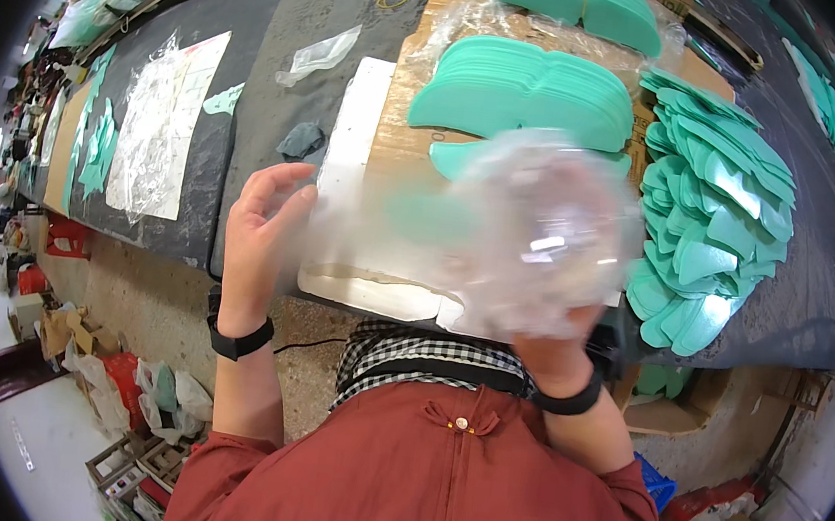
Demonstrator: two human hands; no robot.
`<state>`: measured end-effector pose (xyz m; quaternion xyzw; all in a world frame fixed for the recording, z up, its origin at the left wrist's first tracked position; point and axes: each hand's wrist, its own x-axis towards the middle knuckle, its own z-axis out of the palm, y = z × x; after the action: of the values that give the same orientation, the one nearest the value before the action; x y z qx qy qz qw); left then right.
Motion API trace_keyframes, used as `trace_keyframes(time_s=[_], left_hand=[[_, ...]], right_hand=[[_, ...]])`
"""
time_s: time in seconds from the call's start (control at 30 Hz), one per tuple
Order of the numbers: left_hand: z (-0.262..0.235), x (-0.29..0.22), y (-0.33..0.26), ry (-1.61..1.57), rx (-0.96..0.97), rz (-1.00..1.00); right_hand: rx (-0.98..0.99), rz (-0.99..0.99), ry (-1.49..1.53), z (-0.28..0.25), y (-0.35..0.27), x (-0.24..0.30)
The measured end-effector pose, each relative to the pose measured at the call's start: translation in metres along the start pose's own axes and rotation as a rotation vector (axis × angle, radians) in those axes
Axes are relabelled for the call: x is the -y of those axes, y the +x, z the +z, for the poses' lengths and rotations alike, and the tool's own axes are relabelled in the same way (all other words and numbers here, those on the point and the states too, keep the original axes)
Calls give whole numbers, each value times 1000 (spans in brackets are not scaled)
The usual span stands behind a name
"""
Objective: The recorder is applying a liquid substance from a plastic bottle to green shoe components on a workbench.
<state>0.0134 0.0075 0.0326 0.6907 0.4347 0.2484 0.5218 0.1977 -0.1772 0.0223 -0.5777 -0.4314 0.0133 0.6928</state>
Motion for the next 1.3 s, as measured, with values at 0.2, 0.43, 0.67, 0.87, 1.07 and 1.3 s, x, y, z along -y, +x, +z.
trace_keyframes(time_s=[0.2, 0.43, 0.67, 0.87, 1.07, 1.3], left_hand=[[-7, -4, -9, -41, -13, 156], [8, -4, 13, 106, -18, 33], [71, -15, 48, 375, 46, 480], [112, -7, 69, 640, -54, 503], [117, -4, 77, 698, -86, 514], [113, -18, 74, 541, -115, 545]], right_hand=[[257, -125, 42, 51, 37, 3], [-122, 307, 492, 17, 47, 0], [227, 73, 70, -1, 41, 6], [-460, 438, 557, -70, 42, 0], [-45, 114, -1067, -130, -33, -31], [-195, 212, -466, -124, -42, -40]])
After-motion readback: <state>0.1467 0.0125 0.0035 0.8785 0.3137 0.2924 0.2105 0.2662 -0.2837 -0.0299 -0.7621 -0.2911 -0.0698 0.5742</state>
